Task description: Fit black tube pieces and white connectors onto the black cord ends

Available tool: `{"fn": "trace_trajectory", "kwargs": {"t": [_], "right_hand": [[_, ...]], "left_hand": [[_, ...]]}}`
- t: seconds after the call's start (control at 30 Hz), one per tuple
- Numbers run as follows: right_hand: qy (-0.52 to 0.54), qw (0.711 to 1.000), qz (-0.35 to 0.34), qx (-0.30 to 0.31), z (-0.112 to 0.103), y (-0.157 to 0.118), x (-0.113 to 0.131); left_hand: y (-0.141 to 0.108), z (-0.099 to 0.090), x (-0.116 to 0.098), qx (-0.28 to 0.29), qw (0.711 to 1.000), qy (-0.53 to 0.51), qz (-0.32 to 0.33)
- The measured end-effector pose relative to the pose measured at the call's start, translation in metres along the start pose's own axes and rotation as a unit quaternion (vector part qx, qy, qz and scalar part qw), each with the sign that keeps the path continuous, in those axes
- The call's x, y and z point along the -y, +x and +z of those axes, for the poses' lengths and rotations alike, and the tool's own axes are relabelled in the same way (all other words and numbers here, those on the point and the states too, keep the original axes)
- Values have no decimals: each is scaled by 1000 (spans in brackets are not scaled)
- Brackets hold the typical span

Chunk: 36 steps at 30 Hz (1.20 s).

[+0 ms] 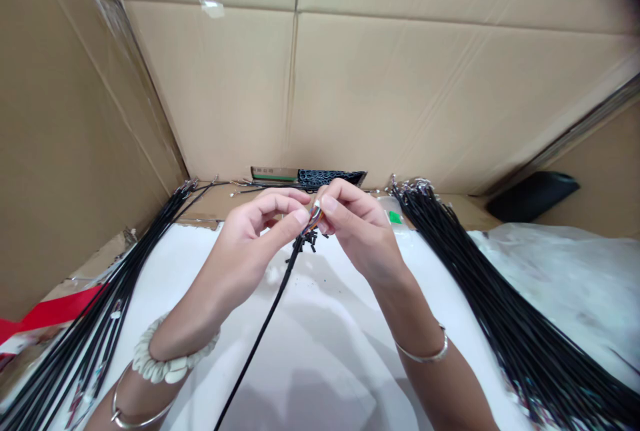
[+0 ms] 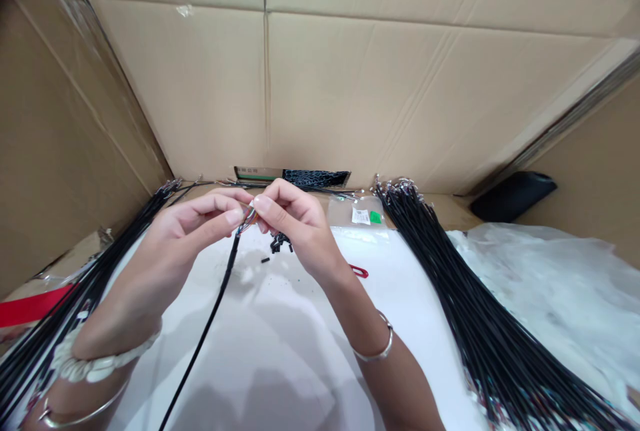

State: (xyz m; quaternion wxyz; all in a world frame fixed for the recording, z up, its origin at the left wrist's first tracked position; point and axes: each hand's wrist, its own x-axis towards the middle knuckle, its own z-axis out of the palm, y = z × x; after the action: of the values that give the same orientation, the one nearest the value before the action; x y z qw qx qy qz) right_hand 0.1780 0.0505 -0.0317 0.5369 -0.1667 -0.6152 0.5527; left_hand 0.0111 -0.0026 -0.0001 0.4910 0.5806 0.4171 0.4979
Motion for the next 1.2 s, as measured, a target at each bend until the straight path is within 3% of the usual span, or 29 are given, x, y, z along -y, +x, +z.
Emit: {"fn": "trace_trajectory", "kwargs": {"t": [0.47, 1.2], "right_hand": [[-79, 996, -42, 7, -3, -1, 1], [-167, 984, -17, 65, -9, -3, 12]], "left_hand": [[3, 2, 0, -14, 1000, 16, -5], [1, 0, 1, 8, 999, 29, 23]]}}
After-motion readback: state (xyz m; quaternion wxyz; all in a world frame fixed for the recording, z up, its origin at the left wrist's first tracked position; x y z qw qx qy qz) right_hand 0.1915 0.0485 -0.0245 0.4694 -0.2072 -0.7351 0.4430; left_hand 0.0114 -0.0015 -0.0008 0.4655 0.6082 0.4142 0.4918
